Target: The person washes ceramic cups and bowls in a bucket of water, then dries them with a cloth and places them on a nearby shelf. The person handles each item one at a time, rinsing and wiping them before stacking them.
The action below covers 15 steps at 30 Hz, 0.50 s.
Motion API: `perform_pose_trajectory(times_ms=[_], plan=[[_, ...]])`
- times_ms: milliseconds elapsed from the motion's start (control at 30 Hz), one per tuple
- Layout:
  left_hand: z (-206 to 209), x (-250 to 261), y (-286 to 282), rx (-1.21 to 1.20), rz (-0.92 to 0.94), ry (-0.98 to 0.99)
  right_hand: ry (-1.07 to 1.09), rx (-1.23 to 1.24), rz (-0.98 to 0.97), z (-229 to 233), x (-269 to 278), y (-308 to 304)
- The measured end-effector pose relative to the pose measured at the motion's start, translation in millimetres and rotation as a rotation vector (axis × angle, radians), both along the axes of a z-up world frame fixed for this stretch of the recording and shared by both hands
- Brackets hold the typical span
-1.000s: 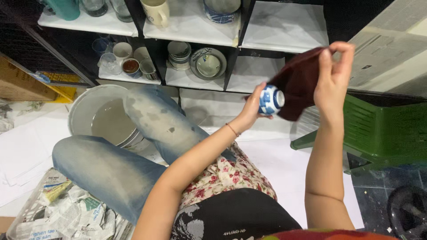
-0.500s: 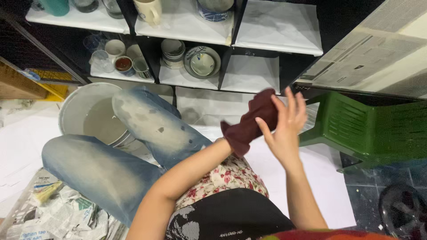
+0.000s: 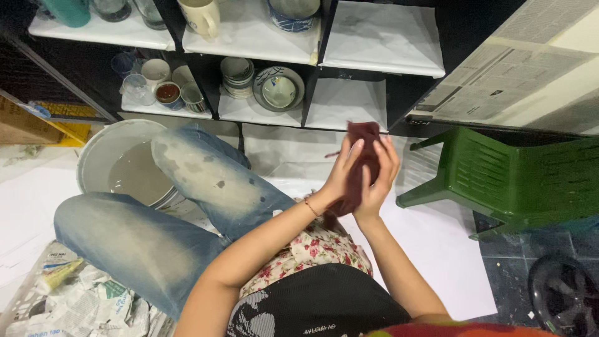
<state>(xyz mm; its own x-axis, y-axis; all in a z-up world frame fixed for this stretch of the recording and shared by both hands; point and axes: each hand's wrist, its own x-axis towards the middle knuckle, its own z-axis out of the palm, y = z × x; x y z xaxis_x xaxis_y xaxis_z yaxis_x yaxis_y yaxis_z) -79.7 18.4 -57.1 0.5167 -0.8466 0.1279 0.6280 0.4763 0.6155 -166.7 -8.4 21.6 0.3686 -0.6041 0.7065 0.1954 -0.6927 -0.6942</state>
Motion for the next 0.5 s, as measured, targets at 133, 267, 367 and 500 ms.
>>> perform_pose_trajectory(times_ms=[133, 267, 367, 500], plan=[[15.7, 2.5, 5.4, 0.198, 0.170, -0.530, -0.004, -0.176, 0.104, 5.7, -7.9, -15.0], [42.7, -0.2, 25.2, 0.189, 0.413, -1.152, 0.059, 0.188, 0.272, 14.5, -12.9, -24.4], [61.6, 0.4, 37.8, 0.270, 0.302, -1.111, 0.077, 0.397, 0.369, 20.2, -17.2, -30.1], [75.1, 11.2, 41.3, 0.205, 0.182, -0.937, 0.242, 0.042, 0.410, 23.5, -21.4, -50.3]])
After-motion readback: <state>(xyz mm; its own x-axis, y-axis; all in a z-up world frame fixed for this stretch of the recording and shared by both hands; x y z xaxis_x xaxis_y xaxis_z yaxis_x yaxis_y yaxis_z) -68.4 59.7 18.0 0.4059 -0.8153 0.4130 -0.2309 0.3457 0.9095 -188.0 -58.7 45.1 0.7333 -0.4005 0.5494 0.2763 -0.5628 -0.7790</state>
